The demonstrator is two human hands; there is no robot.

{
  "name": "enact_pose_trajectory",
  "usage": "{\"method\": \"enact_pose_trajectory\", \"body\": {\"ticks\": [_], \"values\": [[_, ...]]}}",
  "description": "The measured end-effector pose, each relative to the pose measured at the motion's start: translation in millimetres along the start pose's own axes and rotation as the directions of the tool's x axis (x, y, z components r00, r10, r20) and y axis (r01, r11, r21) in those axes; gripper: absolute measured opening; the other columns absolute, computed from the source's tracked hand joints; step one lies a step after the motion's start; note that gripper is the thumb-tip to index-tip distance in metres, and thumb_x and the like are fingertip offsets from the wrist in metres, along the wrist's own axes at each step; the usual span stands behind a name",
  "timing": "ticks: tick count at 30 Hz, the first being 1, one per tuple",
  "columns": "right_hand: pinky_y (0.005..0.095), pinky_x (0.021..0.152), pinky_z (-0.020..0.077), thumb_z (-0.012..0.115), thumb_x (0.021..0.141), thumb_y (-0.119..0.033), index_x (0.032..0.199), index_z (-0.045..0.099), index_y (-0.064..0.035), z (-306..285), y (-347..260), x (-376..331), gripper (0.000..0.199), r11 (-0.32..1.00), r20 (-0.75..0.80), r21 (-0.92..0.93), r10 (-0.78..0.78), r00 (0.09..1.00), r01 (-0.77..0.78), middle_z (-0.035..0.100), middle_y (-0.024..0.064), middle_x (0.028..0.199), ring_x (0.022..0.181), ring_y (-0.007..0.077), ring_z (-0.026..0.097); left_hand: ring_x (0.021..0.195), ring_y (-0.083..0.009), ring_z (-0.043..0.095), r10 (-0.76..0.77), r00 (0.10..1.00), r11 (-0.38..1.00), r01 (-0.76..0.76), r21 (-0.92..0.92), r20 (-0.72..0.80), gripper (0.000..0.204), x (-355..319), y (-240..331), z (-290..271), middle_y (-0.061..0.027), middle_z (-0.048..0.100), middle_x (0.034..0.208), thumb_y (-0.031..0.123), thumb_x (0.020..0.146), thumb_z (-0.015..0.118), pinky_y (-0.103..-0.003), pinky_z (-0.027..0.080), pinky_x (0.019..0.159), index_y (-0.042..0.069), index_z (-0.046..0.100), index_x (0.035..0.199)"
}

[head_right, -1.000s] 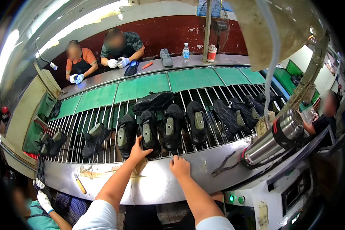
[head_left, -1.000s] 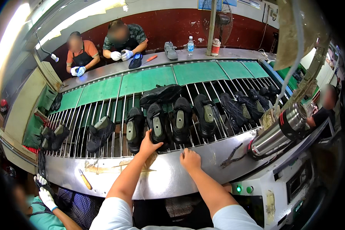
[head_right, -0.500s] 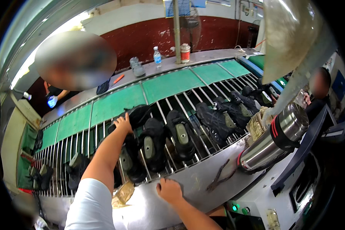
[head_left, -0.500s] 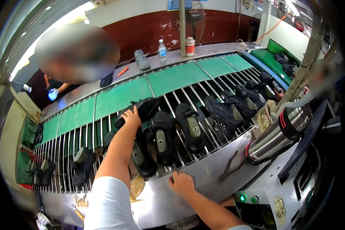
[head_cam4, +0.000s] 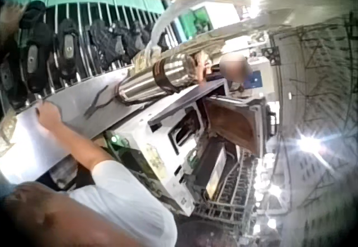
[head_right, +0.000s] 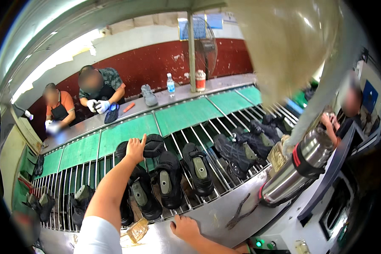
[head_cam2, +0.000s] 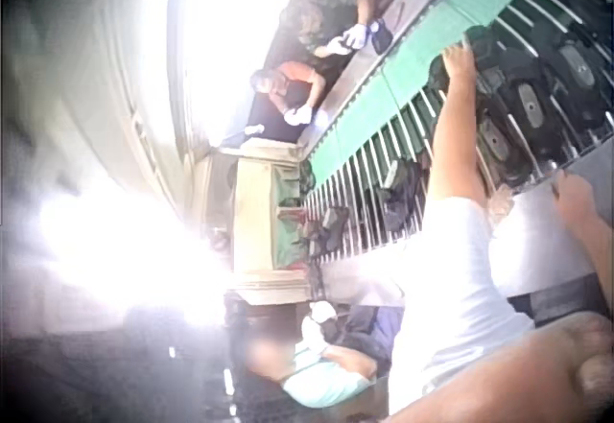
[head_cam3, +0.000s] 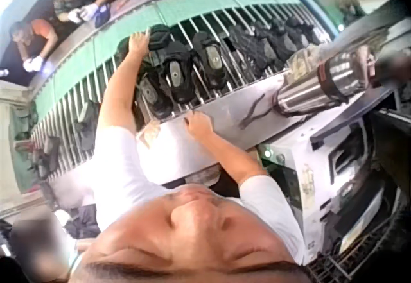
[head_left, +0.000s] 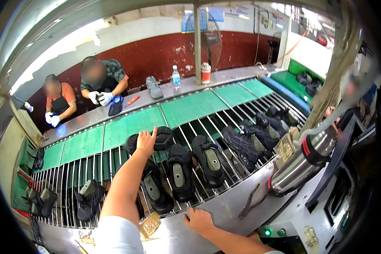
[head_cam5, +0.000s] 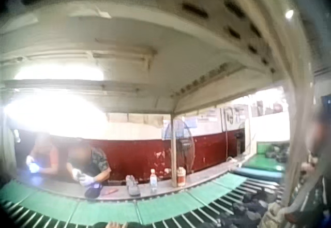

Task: The person operates a sole-attaching machine by placing footwear components into the press, activating the machine buttons, and moving completed shoes onto a conveyor belt while retrieving new components from the line.

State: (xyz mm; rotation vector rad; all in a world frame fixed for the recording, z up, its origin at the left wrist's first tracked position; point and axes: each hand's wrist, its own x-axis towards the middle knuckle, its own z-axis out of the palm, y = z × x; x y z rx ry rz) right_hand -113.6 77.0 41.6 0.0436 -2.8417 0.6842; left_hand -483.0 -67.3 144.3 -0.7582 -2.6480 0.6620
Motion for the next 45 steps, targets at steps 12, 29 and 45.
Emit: {"method": "enact_pose_trajectory", "body": {"ticks": [12,29,45], "values": [[0.044,0.071,0.0523,0.065,0.085,-0.036,0.108,0.058,-0.0079,-10.5,-10.7,-12.6,0.037,0.858,-0.007,0.391,0.364,0.931,-0.332,0.068,0.0114,0.08,0.076,0.031,0.067,0.077,-0.0134,0.06,-0.409,0.844,-0.533,0.087,-0.842,0.346,0.066,-364.8,-45.3,-133.4,-0.0041,0.065,0.1,0.016,0.065,0.07,-0.027,0.048,0.067,0.0,0.054,0.127],[0.0417,0.103,0.041,0.065,0.083,-0.033,0.147,0.031,-0.0077,-267.4,-35.0,-282.9,0.076,-0.68,0.018,0.733,-0.018,1.0,-0.026,0.05,0.0122,0.135,0.121,0.0277,0.052,0.087,-0.0122,0.065,0.471,0.829,-0.548,0.008,-0.836,-0.301,0.023,-414.9,220.1,-322.4,-0.0063,0.071,0.098,0.017,0.091,0.066,-0.029,0.051,0.079,-0.001,0.069,0.104],[0.0388,0.102,0.0388,0.077,0.059,-0.019,0.15,0.025,-0.0089,-531.4,222.3,-309.9,0.105,0.606,-0.687,0.668,0.725,-0.047,-0.432,0.046,0.0206,0.139,0.123,0.0338,0.049,0.052,-0.0362,0.059,0.087,0.993,0.553,-0.111,-0.825,-0.075,0.024,-417.8,138.7,-42.3,-0.0158,0.059,0.056,0.02,0.075,0.061,-0.044,0.049,0.054,0.005,0.064,0.057]]}}
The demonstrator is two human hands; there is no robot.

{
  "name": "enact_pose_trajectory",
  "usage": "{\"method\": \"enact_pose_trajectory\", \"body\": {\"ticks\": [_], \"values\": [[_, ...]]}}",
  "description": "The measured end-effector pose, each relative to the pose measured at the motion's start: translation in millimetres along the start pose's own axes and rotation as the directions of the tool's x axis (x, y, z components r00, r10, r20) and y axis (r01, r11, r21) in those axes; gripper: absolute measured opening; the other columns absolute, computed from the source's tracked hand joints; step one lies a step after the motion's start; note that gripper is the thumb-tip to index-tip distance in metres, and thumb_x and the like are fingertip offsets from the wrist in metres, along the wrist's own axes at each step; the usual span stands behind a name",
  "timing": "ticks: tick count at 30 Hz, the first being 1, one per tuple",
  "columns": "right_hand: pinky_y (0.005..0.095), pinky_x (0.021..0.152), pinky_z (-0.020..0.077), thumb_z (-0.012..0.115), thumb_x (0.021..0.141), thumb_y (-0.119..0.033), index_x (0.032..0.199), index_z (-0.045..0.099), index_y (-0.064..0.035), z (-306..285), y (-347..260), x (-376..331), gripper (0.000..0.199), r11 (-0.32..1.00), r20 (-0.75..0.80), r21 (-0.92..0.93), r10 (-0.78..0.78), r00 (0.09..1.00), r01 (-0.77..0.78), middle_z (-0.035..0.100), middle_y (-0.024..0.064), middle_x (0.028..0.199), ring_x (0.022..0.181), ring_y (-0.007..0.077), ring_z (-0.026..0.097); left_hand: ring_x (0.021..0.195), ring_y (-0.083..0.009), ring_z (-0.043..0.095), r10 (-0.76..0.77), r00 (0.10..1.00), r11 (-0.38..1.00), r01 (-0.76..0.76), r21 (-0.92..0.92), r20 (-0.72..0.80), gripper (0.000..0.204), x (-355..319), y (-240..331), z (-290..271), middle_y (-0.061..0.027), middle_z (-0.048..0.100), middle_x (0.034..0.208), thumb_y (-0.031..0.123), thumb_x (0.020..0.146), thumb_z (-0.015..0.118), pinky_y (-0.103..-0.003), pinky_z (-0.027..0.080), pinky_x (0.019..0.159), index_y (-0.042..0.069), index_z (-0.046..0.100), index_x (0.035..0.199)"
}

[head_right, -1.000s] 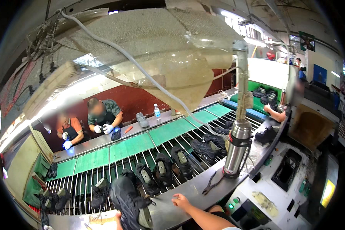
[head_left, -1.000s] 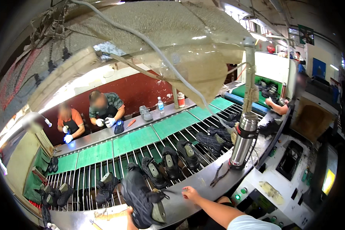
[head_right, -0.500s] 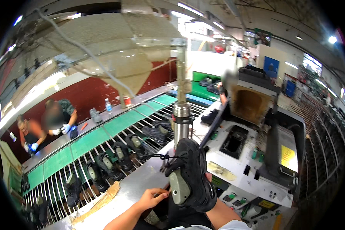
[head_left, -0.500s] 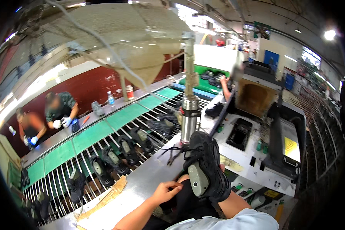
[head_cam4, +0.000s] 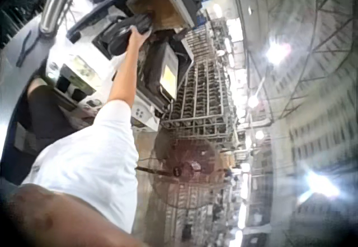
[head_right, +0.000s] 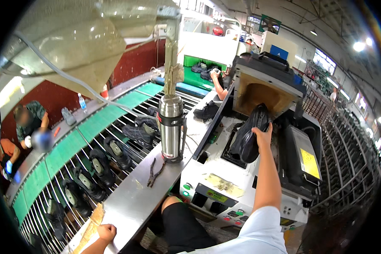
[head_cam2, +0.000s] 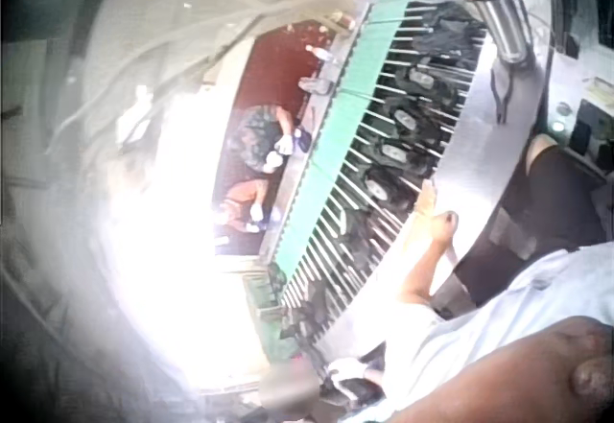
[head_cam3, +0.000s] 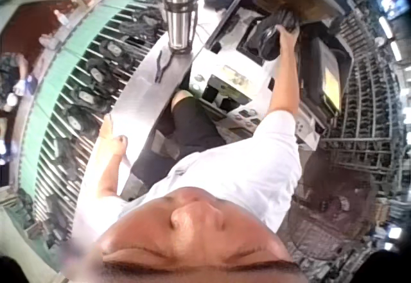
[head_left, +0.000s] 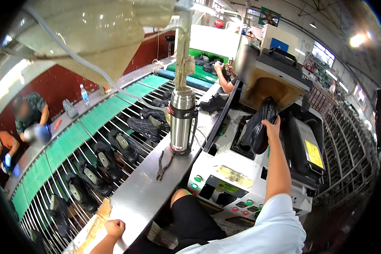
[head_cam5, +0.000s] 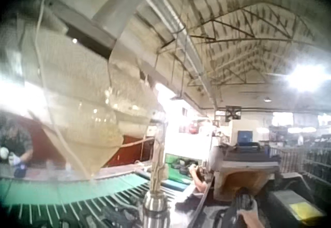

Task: The person operates a sole-attaching machine by placing footwear components into the press, activating the machine buttons, and moving completed shoes onto a conveyor belt while retrieving new components from the line.

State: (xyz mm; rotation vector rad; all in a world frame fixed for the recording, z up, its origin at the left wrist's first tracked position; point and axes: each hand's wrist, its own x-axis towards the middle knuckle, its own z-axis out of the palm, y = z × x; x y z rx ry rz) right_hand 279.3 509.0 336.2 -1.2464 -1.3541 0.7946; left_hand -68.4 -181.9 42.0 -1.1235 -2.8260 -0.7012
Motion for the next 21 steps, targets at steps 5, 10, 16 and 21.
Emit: {"method": "enact_pose_trajectory", "body": {"ticks": [5,10,16,21], "values": [[0.041,0.103,0.0411,0.079,0.052,-0.033,0.147,0.028,-0.0052,45.8,14.7,74.8,0.112,0.809,-0.028,-0.57,0.154,0.988,-0.143,0.045,0.0241,0.141,0.126,0.0368,0.049,0.044,-0.0341,0.054,0.175,0.98,0.983,-0.18,-0.036,-0.097,0.026,9.1,14.8,-10.1,-0.0135,0.054,0.049,0.013,0.071,0.062,-0.043,0.045,0.047,0.007,0.054,0.047],[0.0394,0.106,0.0399,0.076,0.051,-0.042,0.149,0.02,0.0006,73.6,83.7,109.3,0.12,0.573,0.064,-0.816,0.219,0.974,-0.075,0.043,0.0271,0.141,0.128,0.0382,0.046,0.044,-0.0343,0.053,0.24,0.957,0.97,-0.245,-0.007,-0.164,0.027,13.6,16.6,-10.2,-0.014,0.053,0.048,0.012,0.07,0.062,-0.043,0.044,0.048,0.006,0.052,0.046],[0.0415,0.109,0.0357,0.066,0.065,-0.053,0.151,0.022,-0.0052,69.6,60.4,52.7,0.108,0.559,0.146,-0.828,0.292,0.945,-0.044,0.039,0.0304,0.143,0.133,0.0408,0.04,0.048,-0.0343,0.055,0.12,0.985,0.992,-0.116,0.039,-0.123,0.025,5.0,14.5,-9.0,-0.0164,0.055,0.052,0.015,0.073,0.063,-0.043,0.045,0.051,0.003,0.057,0.052],[0.0438,0.107,0.035,0.053,0.087,-0.053,0.147,0.033,-0.0093,9.1,58.4,-25.3,0.077,0.669,0.332,-0.728,0.152,0.931,0.15,0.041,0.0277,0.141,0.129,0.0414,0.043,0.062,-0.0212,0.06,-0.432,0.901,0.79,0.405,-0.461,0.05,0.018,18.0,54.4,61.9,-0.0127,0.064,0.071,0.016,0.087,0.059,-0.036,0.047,0.057,0.0,0.066,0.083]]}}
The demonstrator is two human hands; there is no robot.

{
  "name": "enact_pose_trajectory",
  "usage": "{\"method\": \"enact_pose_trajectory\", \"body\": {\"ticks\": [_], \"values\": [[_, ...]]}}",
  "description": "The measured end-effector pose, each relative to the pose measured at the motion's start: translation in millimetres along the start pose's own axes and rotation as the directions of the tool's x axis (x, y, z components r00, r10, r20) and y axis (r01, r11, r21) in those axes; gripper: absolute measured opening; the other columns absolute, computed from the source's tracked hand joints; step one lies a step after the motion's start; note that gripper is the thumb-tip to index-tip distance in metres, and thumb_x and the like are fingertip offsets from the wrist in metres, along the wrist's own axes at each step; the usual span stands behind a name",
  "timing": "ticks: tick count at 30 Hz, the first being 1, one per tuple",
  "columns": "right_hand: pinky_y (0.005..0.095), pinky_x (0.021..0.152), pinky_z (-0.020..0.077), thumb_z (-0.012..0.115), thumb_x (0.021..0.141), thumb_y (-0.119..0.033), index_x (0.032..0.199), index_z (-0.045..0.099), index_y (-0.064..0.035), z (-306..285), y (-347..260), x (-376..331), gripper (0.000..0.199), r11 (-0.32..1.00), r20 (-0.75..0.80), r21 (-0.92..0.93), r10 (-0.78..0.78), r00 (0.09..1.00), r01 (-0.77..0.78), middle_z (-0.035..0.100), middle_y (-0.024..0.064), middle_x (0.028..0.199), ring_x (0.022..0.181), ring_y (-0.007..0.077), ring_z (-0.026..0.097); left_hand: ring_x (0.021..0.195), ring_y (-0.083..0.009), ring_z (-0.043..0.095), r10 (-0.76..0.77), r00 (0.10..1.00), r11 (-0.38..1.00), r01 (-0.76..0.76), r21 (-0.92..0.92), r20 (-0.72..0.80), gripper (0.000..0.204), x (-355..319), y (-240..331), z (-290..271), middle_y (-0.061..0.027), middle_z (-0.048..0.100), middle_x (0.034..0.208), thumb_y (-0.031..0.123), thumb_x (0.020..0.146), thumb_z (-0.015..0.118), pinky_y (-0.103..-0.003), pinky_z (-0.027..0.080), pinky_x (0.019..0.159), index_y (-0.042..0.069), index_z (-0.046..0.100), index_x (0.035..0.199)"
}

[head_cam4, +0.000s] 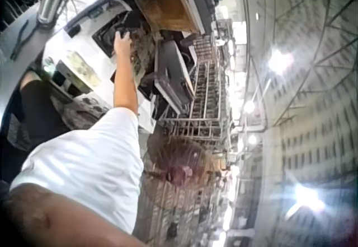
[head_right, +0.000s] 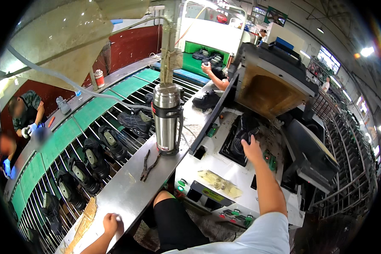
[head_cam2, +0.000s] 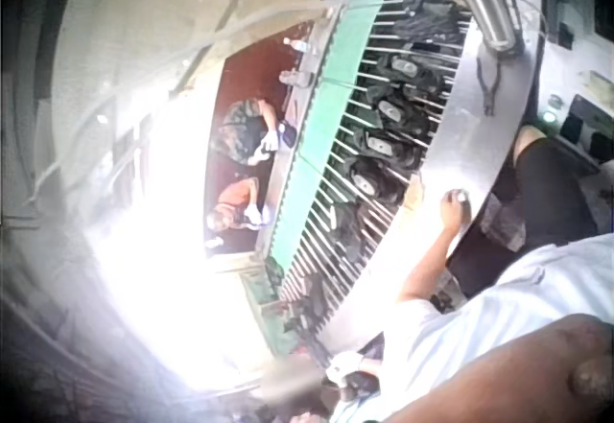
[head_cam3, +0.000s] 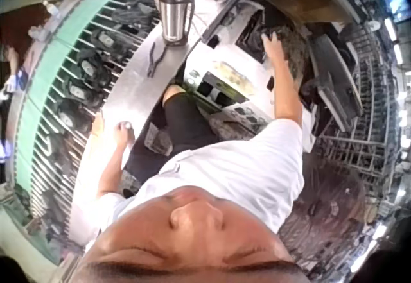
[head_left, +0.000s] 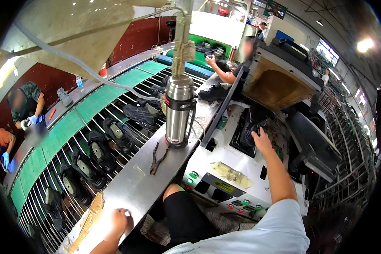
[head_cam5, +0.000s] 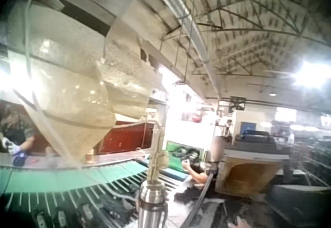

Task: The person operates a sole-attaching machine by placing footwear components into the press, activating the machine buttons, and moving completed shoes onto a conveyor belt while retrieving new components from the line.

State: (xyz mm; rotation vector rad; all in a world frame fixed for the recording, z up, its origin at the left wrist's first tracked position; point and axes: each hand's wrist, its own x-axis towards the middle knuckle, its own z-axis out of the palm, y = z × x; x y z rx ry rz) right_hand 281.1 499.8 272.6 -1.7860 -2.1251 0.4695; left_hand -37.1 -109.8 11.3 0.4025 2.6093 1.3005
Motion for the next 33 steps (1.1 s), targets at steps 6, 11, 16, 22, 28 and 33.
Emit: {"method": "enact_pose_trajectory", "body": {"ticks": [6,11,16,22,28,33], "values": [[0.0447,0.097,0.042,0.068,0.082,-0.03,0.128,0.052,-0.0079,-22.6,105.2,-107.6,0.053,0.986,-0.306,-0.026,-0.165,0.938,0.165,0.053,0.0187,0.128,0.117,0.0382,0.051,0.141,-0.0264,0.024,0.076,0.767,0.657,0.442,-0.61,0.637,0.066,-23.1,187.5,121.6,-0.0166,0.026,0.153,0.045,0.101,0.037,-0.04,0.022,0.113,0.002,0.023,0.149],[0.0474,0.091,0.0441,0.072,0.073,-0.02,0.118,0.057,-0.0076,-84.5,214.8,-110.8,0.049,0.965,-0.501,-0.236,-0.22,0.837,0.113,0.056,0.0177,0.113,0.105,0.0393,0.054,0.14,-0.0269,0.028,0.184,0.698,0.334,0.618,-0.712,0.692,0.065,-32.5,266.0,224.2,-0.0129,0.027,0.154,0.044,0.103,0.032,-0.041,0.022,0.114,0.0,0.021,0.149],[0.0498,0.099,0.0412,0.075,0.071,-0.037,0.139,0.043,-0.0104,-135.1,266.1,-70.4,0.079,0.932,-0.52,-0.28,0.055,0.852,-0.23,0.05,0.0214,0.129,0.12,0.0424,0.047,0.07,-0.0225,0.066,-0.015,0.852,0.602,0.425,-0.676,0.523,0.026,-38.4,225.4,171.6,-0.0124,0.068,0.082,0.02,0.093,0.056,-0.033,0.054,0.068,0.001,0.058,0.111],[0.0421,0.111,0.0326,0.071,0.068,-0.061,0.146,0.037,-0.0113,-162.7,339.6,26.9,0.098,0.957,-0.14,-0.154,0.227,0.964,-0.248,0.035,0.0166,0.15,0.138,0.0334,0.035,0.049,-0.0147,0.055,-0.204,0.979,0.849,0.187,-0.494,0.021,0.014,-33.8,86.9,33.3,-0.0078,0.059,0.059,0.009,0.086,0.055,-0.026,0.045,0.046,0.0,0.065,0.085],[0.0469,0.106,0.0379,0.072,0.061,-0.041,0.13,0.055,-0.0061,-151.9,214.4,-17.6,0.078,0.785,-0.255,-0.15,0.557,0.791,-0.601,0.051,0.0167,0.138,0.128,0.0346,0.047,0.049,-0.0216,0.058,-0.622,0.782,0.739,0.603,-0.298,0.039,0.023,-92.5,-42.9,-127.1,-0.0126,0.059,0.06,0.015,0.088,0.051,-0.034,0.048,0.047,-0.004,0.062,0.081],[0.0501,0.095,0.0469,0.071,0.069,-0.058,0.122,0.058,-0.0074,-128.7,220.1,-61.1,0.075,0.831,-0.509,-0.145,0.402,0.761,-0.536,0.057,0.0186,0.127,0.117,0.0362,0.056,0.055,-0.0251,0.06,-0.728,0.577,0.559,0.812,-0.166,0.37,0.054,-118.2,-70.8,-184.4,-0.0123,0.061,0.062,0.043,0.096,0.042,-0.034,0.051,0.056,-0.003,0.062,0.078]]}}
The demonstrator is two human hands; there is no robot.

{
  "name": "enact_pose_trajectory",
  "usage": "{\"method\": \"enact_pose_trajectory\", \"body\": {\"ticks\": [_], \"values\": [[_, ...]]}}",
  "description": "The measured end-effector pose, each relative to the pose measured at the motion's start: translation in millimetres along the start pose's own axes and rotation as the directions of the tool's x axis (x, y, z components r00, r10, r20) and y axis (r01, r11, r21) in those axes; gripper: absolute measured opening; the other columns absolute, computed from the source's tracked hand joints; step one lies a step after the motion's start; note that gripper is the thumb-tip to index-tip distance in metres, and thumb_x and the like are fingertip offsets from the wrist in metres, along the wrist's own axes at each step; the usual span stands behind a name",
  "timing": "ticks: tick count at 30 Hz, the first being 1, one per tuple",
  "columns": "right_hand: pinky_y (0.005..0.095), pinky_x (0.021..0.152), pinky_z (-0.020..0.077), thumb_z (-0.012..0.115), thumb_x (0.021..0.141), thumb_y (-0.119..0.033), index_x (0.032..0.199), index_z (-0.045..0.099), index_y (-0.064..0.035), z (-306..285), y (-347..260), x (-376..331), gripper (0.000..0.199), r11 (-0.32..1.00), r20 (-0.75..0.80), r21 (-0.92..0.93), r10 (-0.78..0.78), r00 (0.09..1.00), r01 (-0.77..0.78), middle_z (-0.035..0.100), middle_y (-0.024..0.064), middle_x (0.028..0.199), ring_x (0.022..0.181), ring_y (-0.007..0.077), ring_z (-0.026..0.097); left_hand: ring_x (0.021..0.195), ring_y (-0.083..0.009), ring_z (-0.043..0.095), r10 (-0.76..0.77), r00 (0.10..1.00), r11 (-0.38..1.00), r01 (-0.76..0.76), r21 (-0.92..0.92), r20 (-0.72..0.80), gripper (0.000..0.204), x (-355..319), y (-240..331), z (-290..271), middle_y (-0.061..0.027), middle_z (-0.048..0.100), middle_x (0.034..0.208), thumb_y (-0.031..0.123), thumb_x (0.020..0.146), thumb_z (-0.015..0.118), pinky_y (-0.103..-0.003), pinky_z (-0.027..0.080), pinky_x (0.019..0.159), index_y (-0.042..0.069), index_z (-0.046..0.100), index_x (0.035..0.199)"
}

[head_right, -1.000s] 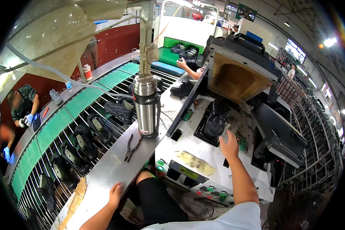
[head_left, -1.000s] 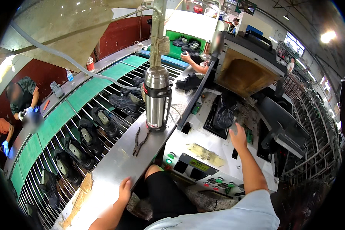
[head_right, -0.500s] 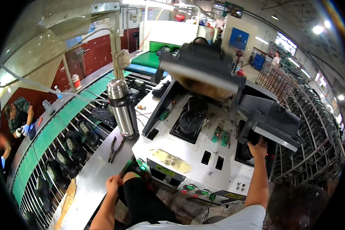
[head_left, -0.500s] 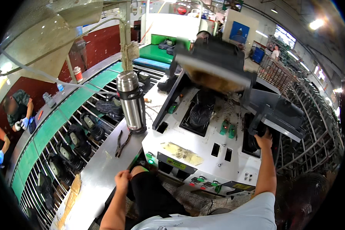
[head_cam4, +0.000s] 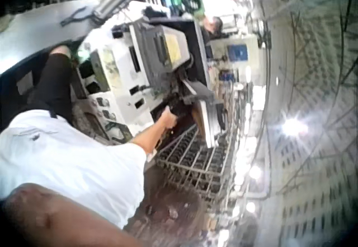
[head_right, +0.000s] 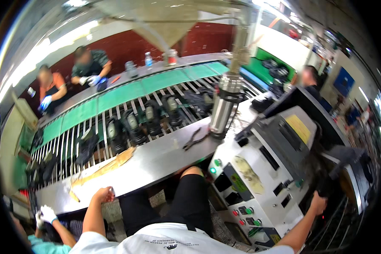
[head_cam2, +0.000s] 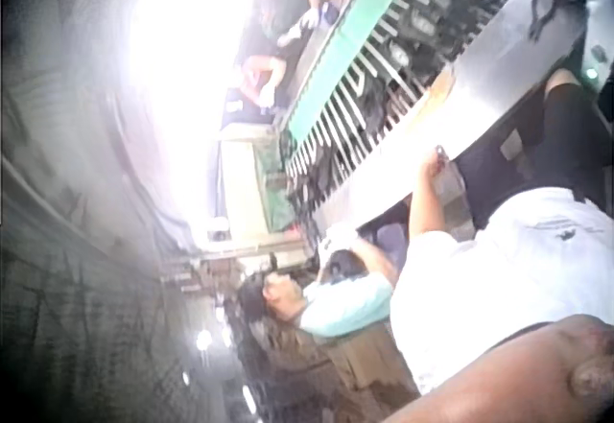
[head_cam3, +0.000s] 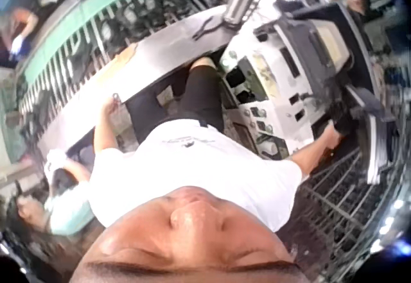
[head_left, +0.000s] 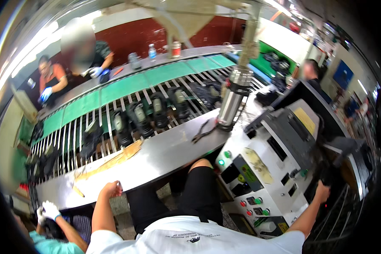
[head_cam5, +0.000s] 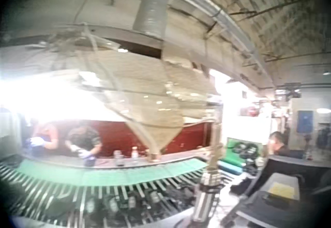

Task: The person operates a sole-attaching machine by placing footwear components into the press, activating the machine buttons, and moving completed shoes onto a conveyor belt while retrieving new components from the line.

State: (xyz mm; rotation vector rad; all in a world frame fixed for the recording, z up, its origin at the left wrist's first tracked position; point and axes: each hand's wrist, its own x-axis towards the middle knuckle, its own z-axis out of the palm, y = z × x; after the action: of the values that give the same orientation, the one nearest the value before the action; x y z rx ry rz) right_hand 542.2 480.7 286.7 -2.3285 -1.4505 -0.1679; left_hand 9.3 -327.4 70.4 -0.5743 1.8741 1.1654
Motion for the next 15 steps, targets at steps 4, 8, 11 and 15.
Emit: {"method": "enact_pose_trajectory", "body": {"ticks": [4,8,11,15], "values": [[0.0498,0.091,0.0484,0.071,0.067,-0.064,0.124,0.059,-0.0093,33.9,52.3,-5.7,0.08,0.992,-0.302,0.089,-0.055,0.952,0.086,0.062,0.0184,0.12,0.111,0.0386,0.058,0.046,-0.0242,0.055,-0.037,0.998,0.999,0.038,0.018,-0.06,0.071,22.0,7.4,2.2,-0.012,0.056,0.055,0.053,0.098,0.029,-0.035,0.049,0.048,-0.003,0.062,0.07],[0.0497,0.081,0.0527,0.079,0.066,-0.051,0.11,0.066,-0.0016,27.9,80.8,-57.3,0.067,0.983,-0.513,0.127,-0.052,0.857,0.135,0.069,0.0185,0.102,0.093,0.038,0.065,0.038,-0.0236,0.051,-0.031,0.992,0.998,0.038,0.053,-0.122,0.084,34.4,11.7,15.5,-0.0117,0.054,0.049,0.06,0.096,0.014,-0.036,0.042,0.042,-0.001,0.06,0.061],[0.0578,0.078,0.048,0.063,0.085,-0.025,0.097,0.065,-0.0006,-13.4,46.4,-146.1,0.027,0.901,-0.704,0.063,-0.264,0.659,0.429,0.063,0.0273,0.091,0.082,0.0424,0.062,0.038,-0.0234,0.051,-0.062,0.98,0.998,0.066,0.016,-0.187,0.083,5.4,15.7,15.1,-0.0115,0.054,0.05,0.059,0.096,0.013,-0.036,0.04,0.04,0.001,0.058,0.058],[0.0567,0.077,0.0486,0.061,0.086,-0.023,0.097,0.065,0.0003,-9.3,37.4,-179.0,0.026,0.796,-0.69,0.158,-0.335,0.641,0.585,0.063,0.0268,0.091,0.081,0.0419,0.062,0.039,-0.0231,0.052,-0.056,0.979,0.998,0.061,0.02,-0.195,0.083,9.8,15.4,19.8,-0.0104,0.054,0.049,0.06,0.097,0.015,-0.037,0.042,0.042,0.001,0.059,0.059]]}}
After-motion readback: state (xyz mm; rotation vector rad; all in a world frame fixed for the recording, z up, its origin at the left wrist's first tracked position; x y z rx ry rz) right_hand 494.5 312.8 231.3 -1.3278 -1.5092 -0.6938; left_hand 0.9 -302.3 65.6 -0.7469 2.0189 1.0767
